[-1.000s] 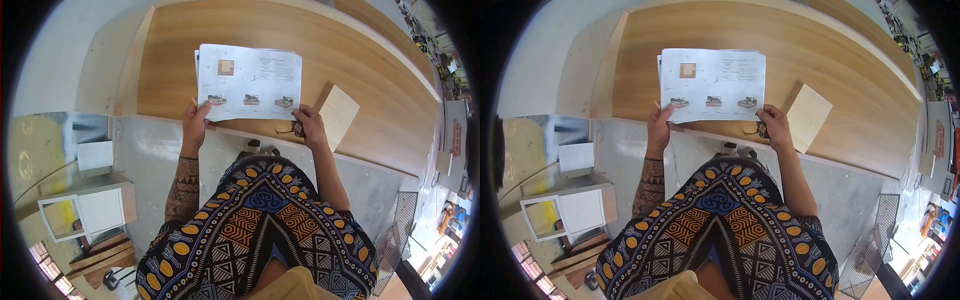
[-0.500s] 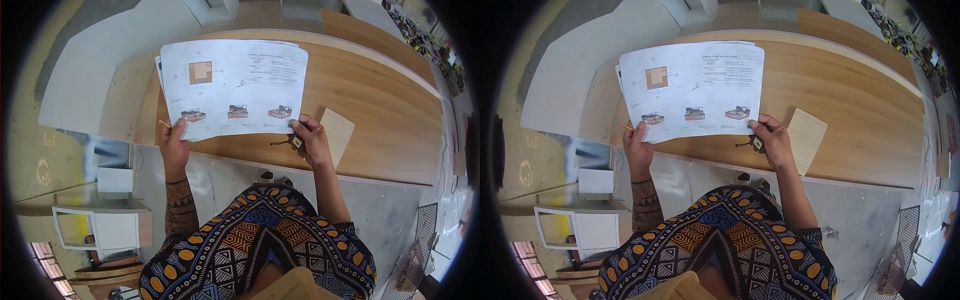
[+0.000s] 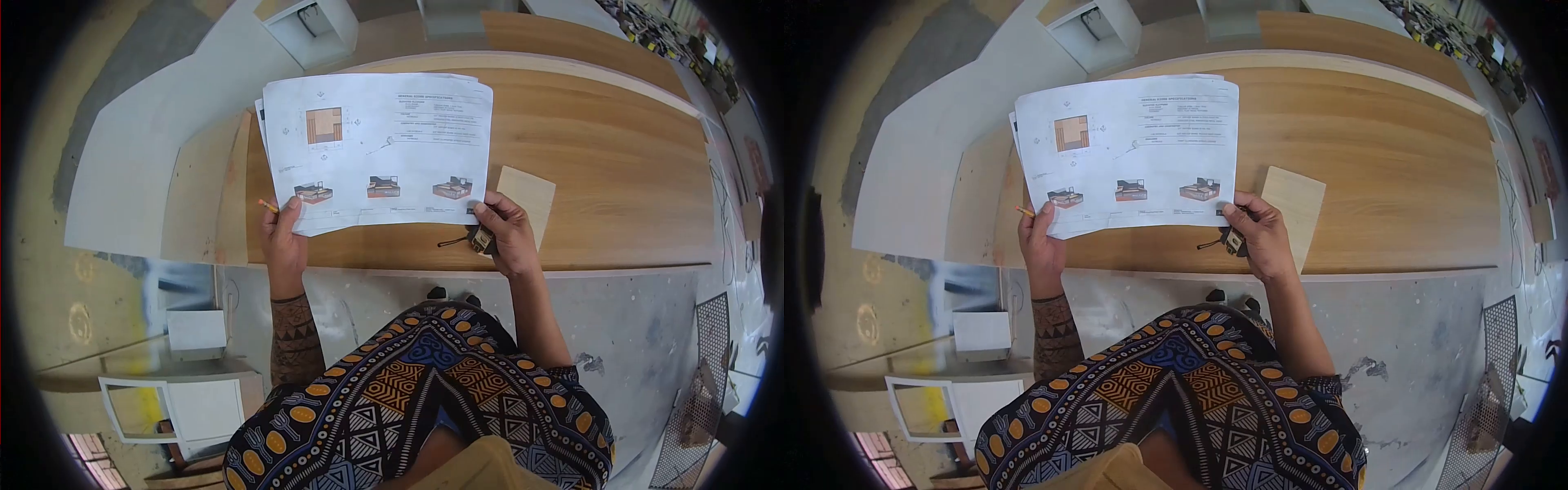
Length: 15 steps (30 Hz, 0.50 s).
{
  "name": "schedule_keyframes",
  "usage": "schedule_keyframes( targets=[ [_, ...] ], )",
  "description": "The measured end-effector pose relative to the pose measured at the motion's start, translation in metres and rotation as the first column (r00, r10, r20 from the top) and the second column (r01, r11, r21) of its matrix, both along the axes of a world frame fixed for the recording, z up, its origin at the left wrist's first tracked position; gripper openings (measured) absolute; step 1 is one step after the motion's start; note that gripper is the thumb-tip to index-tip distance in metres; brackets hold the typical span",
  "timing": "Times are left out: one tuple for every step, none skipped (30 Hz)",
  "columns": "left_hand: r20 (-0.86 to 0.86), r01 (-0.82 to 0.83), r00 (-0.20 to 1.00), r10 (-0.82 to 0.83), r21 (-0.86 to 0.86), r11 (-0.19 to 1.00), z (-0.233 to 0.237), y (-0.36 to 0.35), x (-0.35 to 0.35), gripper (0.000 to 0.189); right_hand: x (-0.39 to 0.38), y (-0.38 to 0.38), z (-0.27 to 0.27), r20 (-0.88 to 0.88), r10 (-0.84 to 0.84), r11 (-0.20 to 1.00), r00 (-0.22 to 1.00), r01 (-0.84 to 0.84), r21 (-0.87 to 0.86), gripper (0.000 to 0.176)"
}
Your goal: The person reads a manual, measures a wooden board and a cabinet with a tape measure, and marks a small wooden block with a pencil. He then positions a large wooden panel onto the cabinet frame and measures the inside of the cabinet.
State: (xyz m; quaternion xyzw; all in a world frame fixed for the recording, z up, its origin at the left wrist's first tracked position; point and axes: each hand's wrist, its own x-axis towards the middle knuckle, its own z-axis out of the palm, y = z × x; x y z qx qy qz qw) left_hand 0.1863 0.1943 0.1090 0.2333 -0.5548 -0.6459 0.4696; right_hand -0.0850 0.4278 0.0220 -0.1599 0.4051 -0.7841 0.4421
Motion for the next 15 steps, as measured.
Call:
schedule_keyframes(
  targets=[
    [-0.001, 0.014, 1.0, -0.014, 0.004, 1.0, 0.0, -0.003, 0.002, 0.03, 0.003, 0.0, 0.001, 0.005, -0.006, 1.0, 1.0, 0.006, 0.001, 0.019],
    [-0.001, 0.023, 1.0, -0.023, 0.003, 1.0, -0.002, -0.007, 0.003, 0.03, 0.006, 0.001, 0.002, 0.004, -0.015, 1.0, 1.0, 0.015, 0.0, 0.019],
    [0.005, 0.034, 0.999, -0.034, 0.002, 0.999, -0.003, -0.01, 0.005, 0.029, 0.009, 0.002, 0.004, 0.015, -0.021, 1.0, 1.0, 0.021, 0.009, 0.019],
    [0.013, 0.045, 0.999, -0.045, 0.003, 0.999, -0.004, -0.013, 0.007, 0.029, 0.011, 0.002, 0.004, 0.027, -0.026, 1.0, 0.999, 0.026, 0.018, 0.019],
    [0.013, 0.051, 0.999, -0.051, 0.002, 0.999, -0.004, -0.016, 0.007, 0.029, 0.014, 0.001, 0.004, 0.027, -0.032, 0.999, 0.999, 0.032, 0.017, 0.019],
    [0.009, 0.058, 0.998, -0.058, -0.005, 0.998, -0.004, -0.016, 0.004, 0.029, 0.015, 0.0, 0.002, 0.032, -0.048, 0.999, 0.998, 0.047, 0.02, 0.019],
    [0.005, 0.063, 0.998, -0.063, -0.012, 0.998, -0.004, -0.018, 0.003, 0.029, 0.016, -0.001, 0.002, 0.036, -0.063, 0.998, 0.997, 0.062, 0.024, 0.019],
    [0.005, 0.066, 0.998, -0.066, -0.012, 0.998, -0.004, -0.02, 0.004, 0.029, 0.018, -0.003, 0.001, 0.037, -0.066, 0.998, 0.997, 0.065, 0.024, 0.019],
    [0.008, 0.071, 0.997, -0.071, -0.004, 0.997, -0.004, -0.021, 0.005, 0.029, 0.02, -0.004, 0.001, 0.036, -0.074, 0.997, 0.997, 0.073, 0.029, 0.019],
    [0.011, 0.074, 0.997, -0.074, 0.004, 0.997, -0.004, -0.023, 0.005, 0.029, 0.021, -0.005, 0.001, 0.035, -0.082, 0.996, 0.996, 0.081, 0.034, 0.019],
    [0.011, 0.077, 0.997, -0.077, 0.003, 0.997, -0.003, -0.023, 0.005, 0.029, 0.023, -0.005, 0.001, 0.035, -0.084, 0.996, 0.996, 0.083, 0.033, 0.019],
    [0.004, 0.091, 0.996, -0.091, 0.003, 0.996, -0.003, -0.024, 0.005, 0.029, 0.024, -0.005, 0.002, 0.034, -0.09, 0.996, 0.995, 0.09, 0.024, 0.019],
    [-0.004, 0.105, 0.994, -0.105, 0.003, 0.994, -0.003, -0.024, 0.004, 0.03, 0.023, -0.005, 0.002, 0.033, -0.097, 0.995, 0.995, 0.097, 0.016, 0.02],
    [-0.004, 0.106, 0.994, -0.106, 0.003, 0.994, -0.003, -0.025, 0.005, 0.03, 0.024, -0.005, 0.003, 0.032, -0.098, 0.995, 0.995, 0.098, 0.016, 0.02],
    [-0.003, 0.112, 0.994, -0.112, 0.008, 0.994, -0.004, -0.026, 0.005, 0.028, 0.025, -0.004, 0.004, 0.033, -0.102, 0.995, 0.994, 0.101, 0.019, 0.02]
  ],
)
